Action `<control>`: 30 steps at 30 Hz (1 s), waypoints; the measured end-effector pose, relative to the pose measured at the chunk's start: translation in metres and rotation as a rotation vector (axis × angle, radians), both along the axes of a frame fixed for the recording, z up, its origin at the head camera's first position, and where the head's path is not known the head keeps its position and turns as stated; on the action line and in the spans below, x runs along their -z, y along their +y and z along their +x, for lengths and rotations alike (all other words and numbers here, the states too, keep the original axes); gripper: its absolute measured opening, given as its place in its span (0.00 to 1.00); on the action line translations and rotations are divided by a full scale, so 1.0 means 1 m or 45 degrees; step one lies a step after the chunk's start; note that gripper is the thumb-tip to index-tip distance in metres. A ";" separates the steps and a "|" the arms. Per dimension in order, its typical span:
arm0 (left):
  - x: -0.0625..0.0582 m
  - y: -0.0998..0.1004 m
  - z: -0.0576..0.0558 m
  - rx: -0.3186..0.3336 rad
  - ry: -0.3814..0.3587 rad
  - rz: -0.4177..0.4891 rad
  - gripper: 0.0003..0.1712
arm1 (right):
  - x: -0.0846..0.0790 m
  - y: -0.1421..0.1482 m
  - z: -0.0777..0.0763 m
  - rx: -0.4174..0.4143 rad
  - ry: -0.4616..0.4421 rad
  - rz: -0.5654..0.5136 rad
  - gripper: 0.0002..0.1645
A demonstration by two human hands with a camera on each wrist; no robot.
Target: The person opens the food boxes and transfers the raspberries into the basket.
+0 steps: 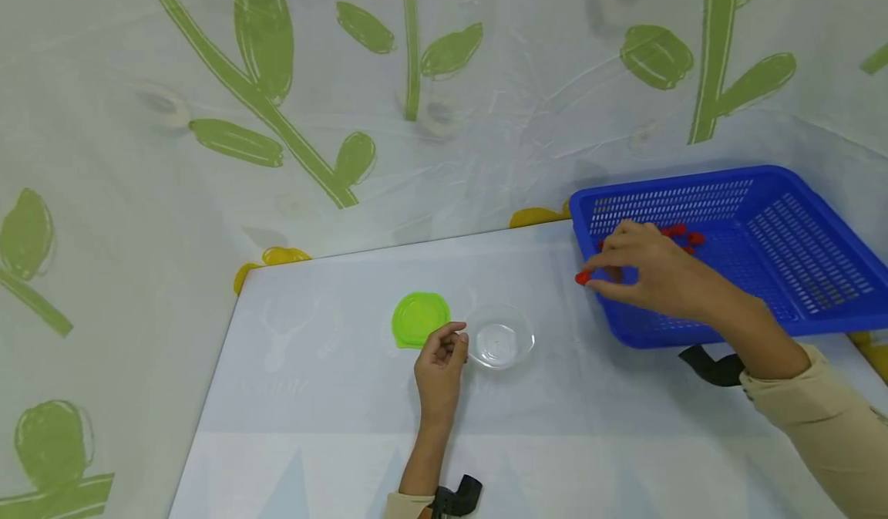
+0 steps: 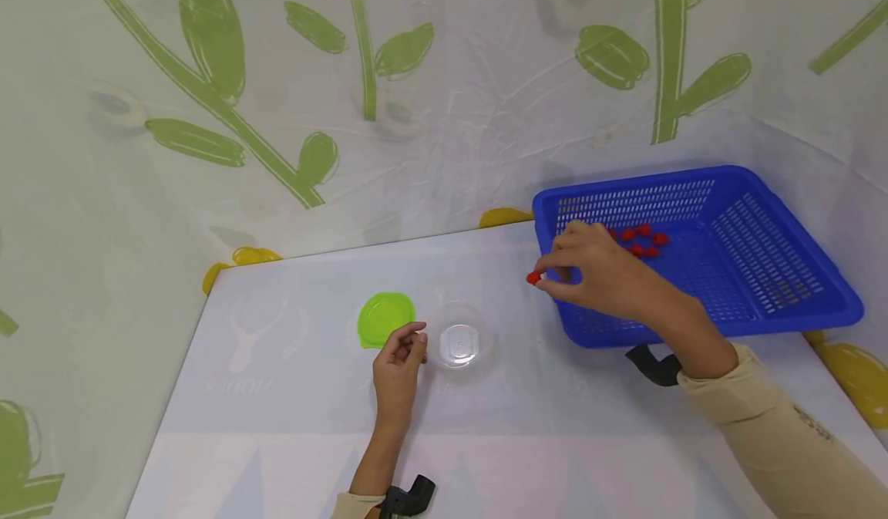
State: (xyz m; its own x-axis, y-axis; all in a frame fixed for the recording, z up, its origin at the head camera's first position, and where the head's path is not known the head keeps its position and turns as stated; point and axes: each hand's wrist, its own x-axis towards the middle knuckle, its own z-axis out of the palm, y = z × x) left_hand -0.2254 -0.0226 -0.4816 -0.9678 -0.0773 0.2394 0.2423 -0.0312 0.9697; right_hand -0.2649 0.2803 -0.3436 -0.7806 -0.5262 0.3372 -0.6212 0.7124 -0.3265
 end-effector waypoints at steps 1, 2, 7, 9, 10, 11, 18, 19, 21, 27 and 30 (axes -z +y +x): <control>0.000 0.000 0.000 0.002 -0.002 0.001 0.12 | -0.003 0.007 0.000 0.028 0.005 0.012 0.13; 0.000 0.000 0.000 0.004 -0.001 0.001 0.12 | -0.005 0.014 -0.001 0.060 0.007 0.016 0.14; -0.002 0.000 0.001 0.010 -0.023 0.008 0.12 | -0.009 0.046 -0.010 0.184 0.056 0.058 0.15; -0.002 -0.001 0.001 0.012 -0.032 0.010 0.12 | -0.009 0.056 -0.013 0.237 0.032 0.080 0.14; -0.002 -0.001 0.001 0.013 -0.032 0.008 0.13 | -0.009 0.061 -0.014 0.262 0.007 0.091 0.14; -0.002 -0.001 0.001 0.013 -0.030 0.005 0.12 | -0.010 0.065 -0.015 0.287 -0.023 0.099 0.13; -0.002 0.000 0.001 0.018 -0.011 -0.003 0.12 | -0.007 0.096 -0.025 0.416 -0.169 0.222 0.14; -0.002 0.000 0.001 0.018 -0.013 -0.002 0.12 | -0.005 0.101 -0.027 0.430 -0.181 0.247 0.15; -0.003 0.000 0.001 0.019 -0.021 0.001 0.12 | -0.002 0.109 -0.031 0.454 -0.216 0.282 0.16; -0.001 -0.001 0.001 0.022 -0.041 0.026 0.13 | 0.005 0.129 -0.042 0.500 -0.318 0.255 0.16; 0.010 -0.001 -0.002 0.014 -0.042 0.028 0.12 | 0.007 0.139 -0.047 0.502 -0.352 0.273 0.15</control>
State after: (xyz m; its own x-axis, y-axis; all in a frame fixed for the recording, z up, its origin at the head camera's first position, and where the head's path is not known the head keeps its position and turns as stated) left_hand -0.2275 -0.0232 -0.4912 -0.9759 -0.0717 0.2060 0.2101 -0.0549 0.9761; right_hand -0.3121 0.4189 -0.3504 -0.9778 -0.2092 0.0076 -0.2038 0.9434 -0.2618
